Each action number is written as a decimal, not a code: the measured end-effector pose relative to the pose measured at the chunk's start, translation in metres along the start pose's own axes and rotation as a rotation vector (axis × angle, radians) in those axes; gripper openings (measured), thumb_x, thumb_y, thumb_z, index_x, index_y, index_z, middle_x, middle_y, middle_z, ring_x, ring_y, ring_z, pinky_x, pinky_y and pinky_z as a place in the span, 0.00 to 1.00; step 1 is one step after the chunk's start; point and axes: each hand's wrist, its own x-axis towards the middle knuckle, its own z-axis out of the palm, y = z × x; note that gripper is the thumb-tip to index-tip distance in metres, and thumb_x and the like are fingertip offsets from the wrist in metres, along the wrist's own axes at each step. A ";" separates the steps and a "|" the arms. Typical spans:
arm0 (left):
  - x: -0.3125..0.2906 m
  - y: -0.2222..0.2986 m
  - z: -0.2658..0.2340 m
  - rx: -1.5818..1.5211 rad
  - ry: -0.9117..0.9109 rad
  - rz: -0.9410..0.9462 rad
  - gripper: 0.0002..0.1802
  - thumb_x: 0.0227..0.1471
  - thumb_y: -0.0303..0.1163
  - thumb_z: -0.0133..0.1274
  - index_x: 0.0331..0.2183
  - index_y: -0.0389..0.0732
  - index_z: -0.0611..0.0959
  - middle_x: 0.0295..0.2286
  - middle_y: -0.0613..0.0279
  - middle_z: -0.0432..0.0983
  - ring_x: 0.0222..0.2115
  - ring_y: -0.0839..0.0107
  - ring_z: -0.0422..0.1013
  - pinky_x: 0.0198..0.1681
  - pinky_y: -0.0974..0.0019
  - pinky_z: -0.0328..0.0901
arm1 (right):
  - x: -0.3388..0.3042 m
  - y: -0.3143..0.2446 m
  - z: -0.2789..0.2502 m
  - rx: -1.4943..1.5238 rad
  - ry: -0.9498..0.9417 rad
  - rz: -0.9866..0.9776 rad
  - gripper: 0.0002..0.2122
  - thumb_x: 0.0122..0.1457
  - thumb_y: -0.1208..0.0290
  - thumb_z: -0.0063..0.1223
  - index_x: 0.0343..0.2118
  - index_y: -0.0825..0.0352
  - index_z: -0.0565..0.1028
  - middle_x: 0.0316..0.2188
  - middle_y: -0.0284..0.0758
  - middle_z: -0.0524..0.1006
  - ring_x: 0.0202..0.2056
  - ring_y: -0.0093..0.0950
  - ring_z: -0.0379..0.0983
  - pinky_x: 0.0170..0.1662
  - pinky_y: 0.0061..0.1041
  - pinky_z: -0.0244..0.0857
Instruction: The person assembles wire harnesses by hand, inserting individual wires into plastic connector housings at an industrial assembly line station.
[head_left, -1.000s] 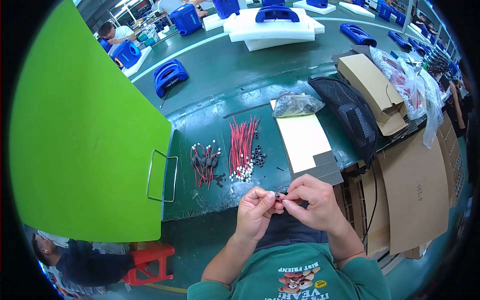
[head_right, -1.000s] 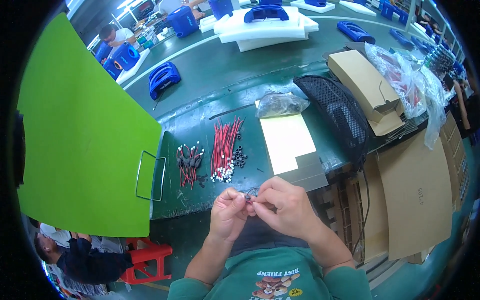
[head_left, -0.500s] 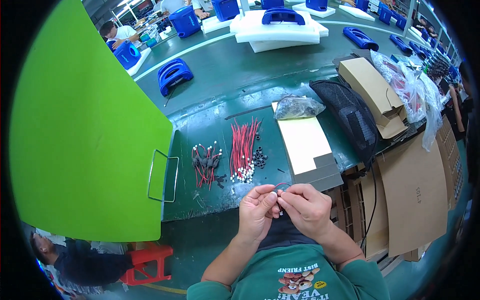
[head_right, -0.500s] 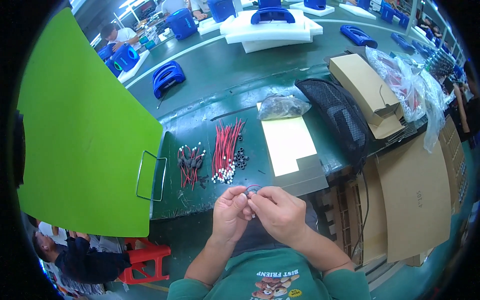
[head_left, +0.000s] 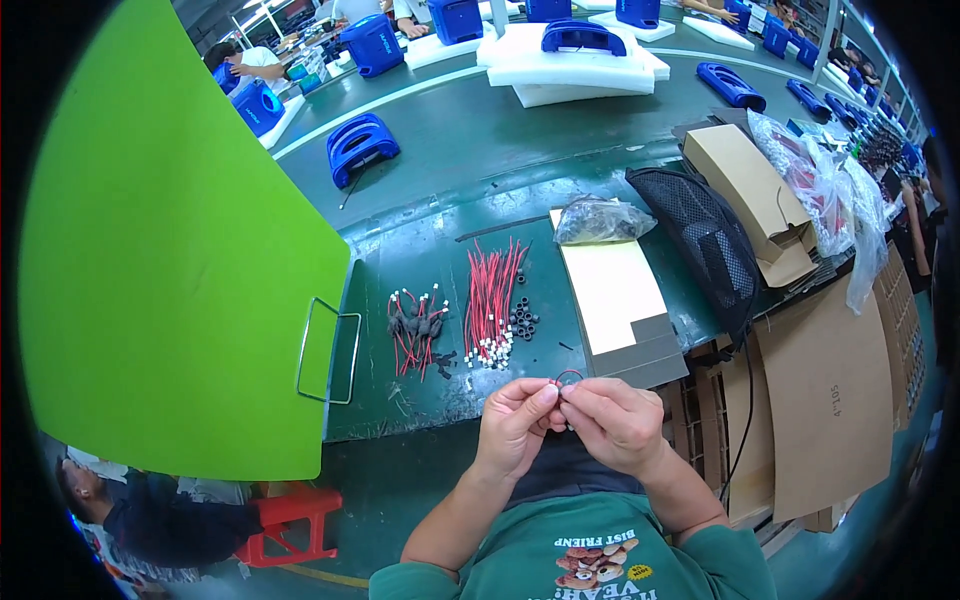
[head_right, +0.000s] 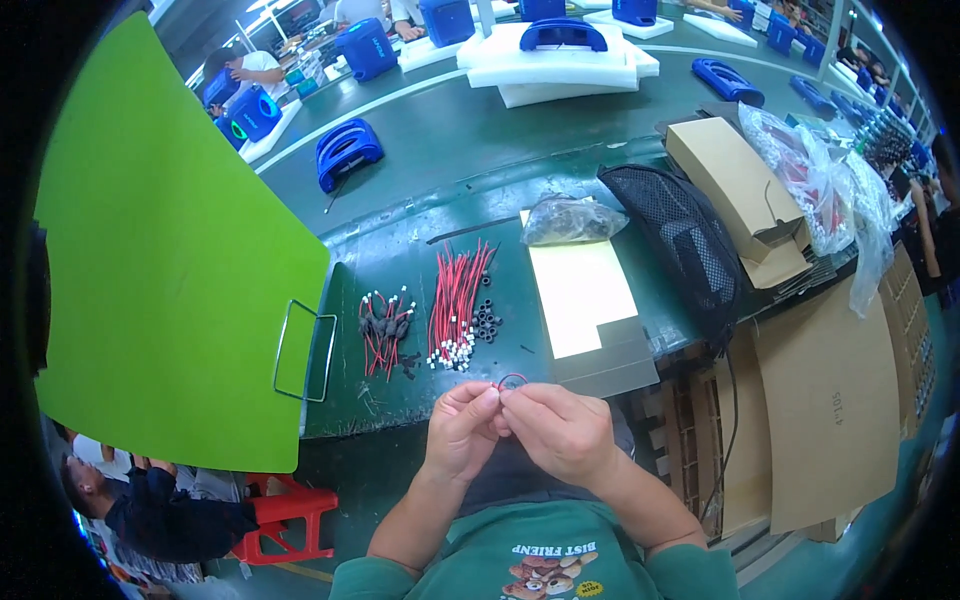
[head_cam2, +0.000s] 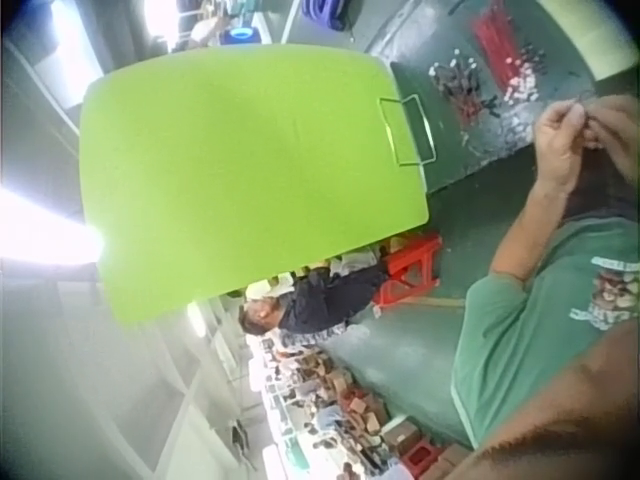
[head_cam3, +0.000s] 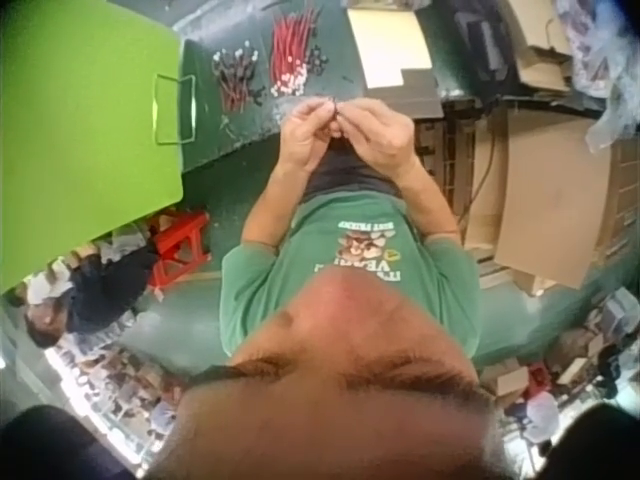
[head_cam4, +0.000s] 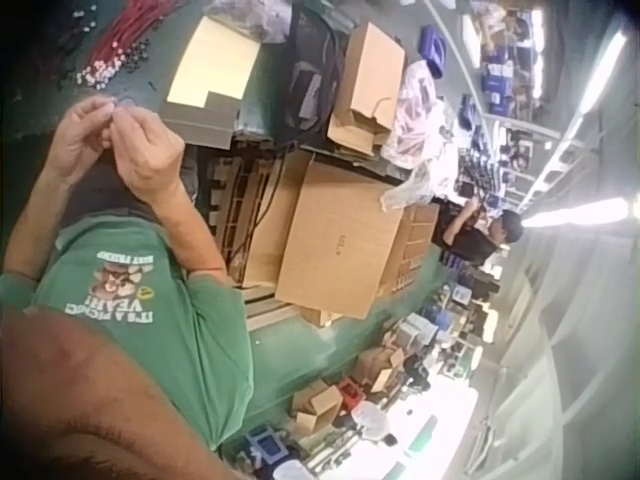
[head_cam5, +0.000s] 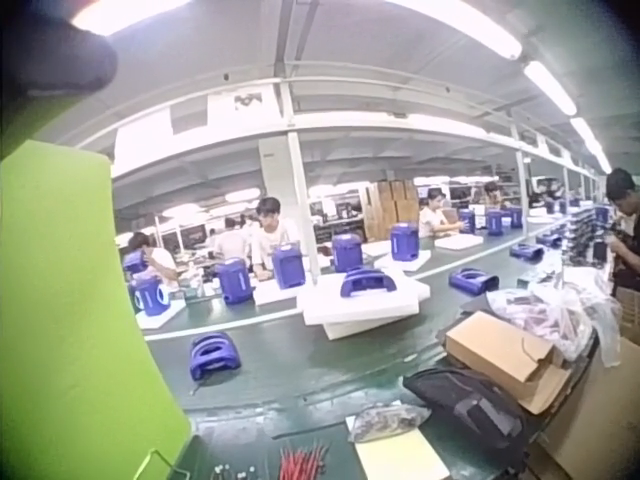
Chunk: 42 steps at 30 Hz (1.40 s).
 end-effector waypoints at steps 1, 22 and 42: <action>0.000 0.002 -0.002 -0.009 -0.033 -0.018 0.06 0.50 0.24 0.48 0.32 0.34 0.77 0.26 0.57 0.75 0.22 0.76 0.72 0.26 0.74 0.69 | 0.002 -0.001 -0.001 0.019 -0.003 0.007 0.08 0.39 0.79 0.59 0.27 0.67 0.76 0.25 0.35 0.74 0.23 0.26 0.74 0.24 0.19 0.68; -0.004 0.007 0.001 0.319 -0.034 0.030 0.10 0.50 0.26 0.49 0.35 0.31 0.78 0.26 0.58 0.75 0.22 0.77 0.69 0.26 0.75 0.66 | -0.002 0.002 -0.003 -0.003 -0.055 0.022 0.06 0.39 0.76 0.60 0.23 0.66 0.75 0.23 0.34 0.73 0.20 0.25 0.72 0.21 0.19 0.66; -0.011 0.024 0.003 0.529 -0.235 -0.252 0.10 0.50 0.27 0.49 0.34 0.32 0.77 0.23 0.60 0.74 0.15 0.82 0.67 0.18 0.80 0.63 | 0.016 0.015 -0.006 0.995 -0.096 0.851 0.06 0.56 0.73 0.46 0.25 0.69 0.68 0.17 0.28 0.69 0.14 0.12 0.61 0.16 0.09 0.54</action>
